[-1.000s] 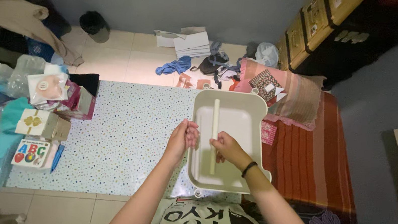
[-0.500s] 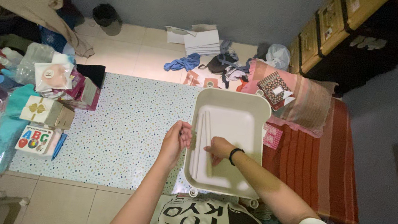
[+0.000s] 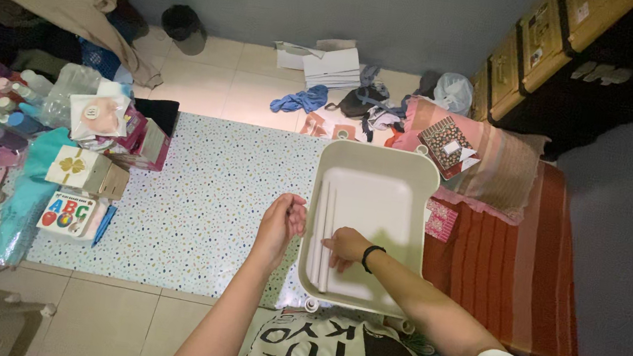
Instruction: The person assembles a three-tier rolling storage cart by inserting vertical poles into the shelf trays. They then remove items from the cart and place them onto a nearby table.
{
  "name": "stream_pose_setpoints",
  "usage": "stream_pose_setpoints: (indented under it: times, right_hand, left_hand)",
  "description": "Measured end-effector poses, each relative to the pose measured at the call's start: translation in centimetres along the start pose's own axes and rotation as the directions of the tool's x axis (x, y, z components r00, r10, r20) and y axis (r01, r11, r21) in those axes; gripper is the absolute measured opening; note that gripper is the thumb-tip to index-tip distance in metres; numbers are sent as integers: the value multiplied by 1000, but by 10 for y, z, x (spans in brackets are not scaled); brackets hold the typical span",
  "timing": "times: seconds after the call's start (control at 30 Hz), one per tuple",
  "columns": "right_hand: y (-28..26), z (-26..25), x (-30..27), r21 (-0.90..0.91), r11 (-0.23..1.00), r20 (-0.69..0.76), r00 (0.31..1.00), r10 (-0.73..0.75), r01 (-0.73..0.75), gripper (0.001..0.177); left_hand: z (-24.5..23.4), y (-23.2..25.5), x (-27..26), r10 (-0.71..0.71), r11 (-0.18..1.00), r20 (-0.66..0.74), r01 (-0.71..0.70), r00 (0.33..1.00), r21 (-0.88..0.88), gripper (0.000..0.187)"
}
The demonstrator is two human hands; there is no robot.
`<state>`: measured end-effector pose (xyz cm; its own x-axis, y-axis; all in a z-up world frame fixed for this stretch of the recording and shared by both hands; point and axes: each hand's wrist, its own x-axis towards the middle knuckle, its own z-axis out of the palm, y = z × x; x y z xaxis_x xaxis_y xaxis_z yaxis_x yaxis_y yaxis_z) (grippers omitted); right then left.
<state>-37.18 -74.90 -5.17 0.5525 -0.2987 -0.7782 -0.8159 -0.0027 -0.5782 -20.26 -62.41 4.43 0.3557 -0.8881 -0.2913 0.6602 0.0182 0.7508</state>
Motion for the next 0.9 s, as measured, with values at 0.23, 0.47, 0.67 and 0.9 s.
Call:
stream_pose_setpoints:
  times: [0.23,0.47,0.67,0.9]
  right_hand:
    - [-14,1,-13,-43,998,-27,999,-36,35,49]
    - [-31,-7,-43,-241,968,-172,978,-115,71,44]
    - [-21,-9,-43,-354,934,-216,966,-140,56,45]
    - [-28,-16,-53,105,817,-405,775,-486,567,22]
  left_hand:
    - [-7,-3,-2,0,1000,-15,0,1000,11,31]
    - [-9,-4,-7,1,1000,-32,-1,999,4,28]
    - [-10,-6,-13,29,998,-61,-26,998,51,26]
    - [-18,-8,-17,66,995,-93,-59,993,74,25]
